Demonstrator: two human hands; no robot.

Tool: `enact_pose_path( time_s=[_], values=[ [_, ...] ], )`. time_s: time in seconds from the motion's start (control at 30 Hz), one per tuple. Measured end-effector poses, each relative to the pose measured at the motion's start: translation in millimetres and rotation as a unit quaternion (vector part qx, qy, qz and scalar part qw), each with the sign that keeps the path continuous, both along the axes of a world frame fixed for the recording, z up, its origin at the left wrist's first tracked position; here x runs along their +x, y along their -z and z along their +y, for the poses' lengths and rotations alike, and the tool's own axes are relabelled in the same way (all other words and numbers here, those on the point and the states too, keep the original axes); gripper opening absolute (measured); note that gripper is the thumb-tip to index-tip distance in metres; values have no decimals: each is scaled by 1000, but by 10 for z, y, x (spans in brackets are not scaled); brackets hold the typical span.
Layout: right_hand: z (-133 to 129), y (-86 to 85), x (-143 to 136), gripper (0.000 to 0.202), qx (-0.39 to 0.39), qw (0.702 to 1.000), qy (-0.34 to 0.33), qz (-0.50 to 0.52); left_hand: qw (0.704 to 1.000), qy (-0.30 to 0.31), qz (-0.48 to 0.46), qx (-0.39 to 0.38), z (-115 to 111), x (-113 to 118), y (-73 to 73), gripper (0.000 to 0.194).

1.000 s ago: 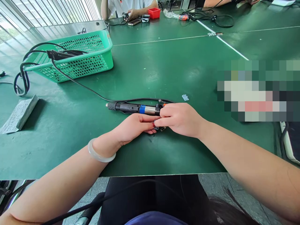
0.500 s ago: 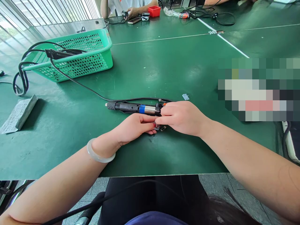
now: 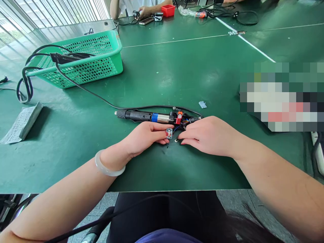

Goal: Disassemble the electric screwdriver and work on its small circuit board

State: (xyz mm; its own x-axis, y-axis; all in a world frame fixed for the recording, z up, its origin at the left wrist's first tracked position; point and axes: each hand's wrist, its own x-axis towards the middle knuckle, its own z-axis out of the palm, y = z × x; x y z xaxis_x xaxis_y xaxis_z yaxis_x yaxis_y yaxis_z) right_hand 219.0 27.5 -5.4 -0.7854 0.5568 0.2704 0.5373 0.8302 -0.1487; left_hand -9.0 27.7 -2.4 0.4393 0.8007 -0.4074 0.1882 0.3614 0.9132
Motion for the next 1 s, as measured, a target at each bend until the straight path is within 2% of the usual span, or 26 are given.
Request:
enact_pose_path(
  time_s=[0.1, 0.27, 0.5, 0.63, 0.73, 0.83, 1.0],
  values=[
    [-12, 23, -23, 17, -16, 998, 38, -41, 1000, -14, -12, -9, 0, 0, 4, 39],
    [-16, 50, -78, 18, -33, 996, 68, -44, 999, -19, -19, -21, -2, 6, -5, 39],
    [-32, 65, -87, 20, -21, 998, 28, -59, 999, -22, -21, -26, -4, 11, -12, 42],
    [-43, 36, -72, 29, 30, 997, -3, -75, 999, -23, -21, -31, -8, 11, -25, 41],
    [-39, 21, -62, 30, 59, 996, 1, -72, 999, -24, -20, -36, -12, 17, -33, 41],
    [-70, -9, -57, 25, 38, 997, 43, -43, 999, -28, -20, -31, -12, 17, -31, 42],
    [-365, -70, -116, 16, -28, 981, 189, -19, 999, -31, -24, -28, -7, -2, -3, 42]
  ],
)
